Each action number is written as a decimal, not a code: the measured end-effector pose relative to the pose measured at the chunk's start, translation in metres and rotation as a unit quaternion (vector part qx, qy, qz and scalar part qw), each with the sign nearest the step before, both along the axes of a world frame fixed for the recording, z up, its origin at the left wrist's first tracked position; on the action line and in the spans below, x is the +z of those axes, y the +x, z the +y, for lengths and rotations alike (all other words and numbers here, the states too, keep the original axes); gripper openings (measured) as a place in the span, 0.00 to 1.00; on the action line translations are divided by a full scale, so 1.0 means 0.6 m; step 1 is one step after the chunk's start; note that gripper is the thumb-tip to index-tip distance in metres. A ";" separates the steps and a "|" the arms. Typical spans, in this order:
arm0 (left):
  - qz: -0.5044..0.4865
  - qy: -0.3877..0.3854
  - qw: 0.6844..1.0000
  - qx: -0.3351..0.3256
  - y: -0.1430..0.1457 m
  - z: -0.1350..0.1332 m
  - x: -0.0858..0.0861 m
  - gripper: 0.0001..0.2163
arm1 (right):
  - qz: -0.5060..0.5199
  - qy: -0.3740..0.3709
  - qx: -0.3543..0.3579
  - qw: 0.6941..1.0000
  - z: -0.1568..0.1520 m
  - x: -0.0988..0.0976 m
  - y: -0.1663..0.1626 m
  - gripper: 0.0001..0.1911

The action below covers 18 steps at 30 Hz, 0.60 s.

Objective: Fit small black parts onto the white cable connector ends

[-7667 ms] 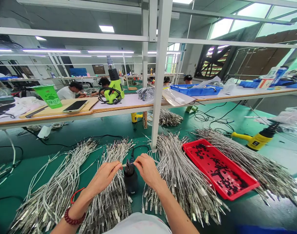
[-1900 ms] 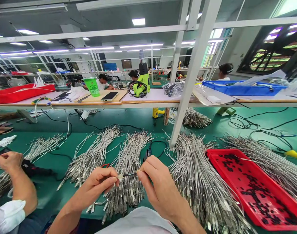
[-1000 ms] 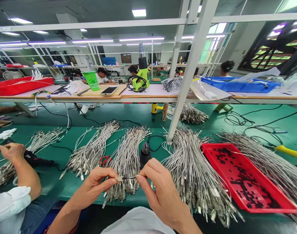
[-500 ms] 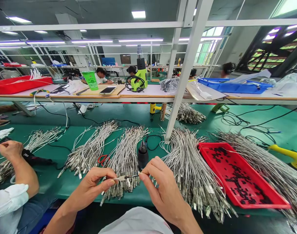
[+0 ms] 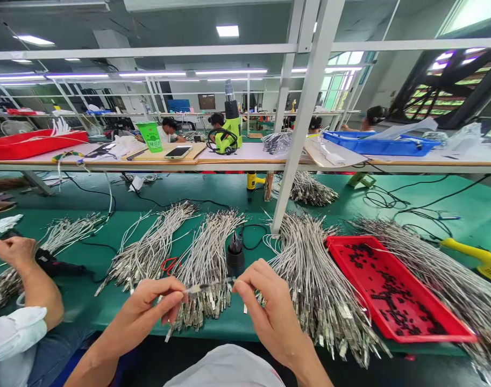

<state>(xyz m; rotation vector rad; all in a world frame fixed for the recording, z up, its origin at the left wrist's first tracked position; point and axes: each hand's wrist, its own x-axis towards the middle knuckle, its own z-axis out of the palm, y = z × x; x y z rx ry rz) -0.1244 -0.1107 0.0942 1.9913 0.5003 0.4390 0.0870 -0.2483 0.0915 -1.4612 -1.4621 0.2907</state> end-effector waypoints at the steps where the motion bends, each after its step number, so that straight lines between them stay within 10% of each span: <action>1: -0.007 -0.018 1.000 0.012 -0.003 0.003 -0.001 0.15 | 0.012 0.004 -0.014 1.000 -0.002 -0.002 0.002 0.12; 18: -0.044 -0.112 0.986 0.111 -0.023 0.029 0.011 0.15 | -0.010 -0.101 -0.076 0.992 -0.045 -0.081 0.026 0.14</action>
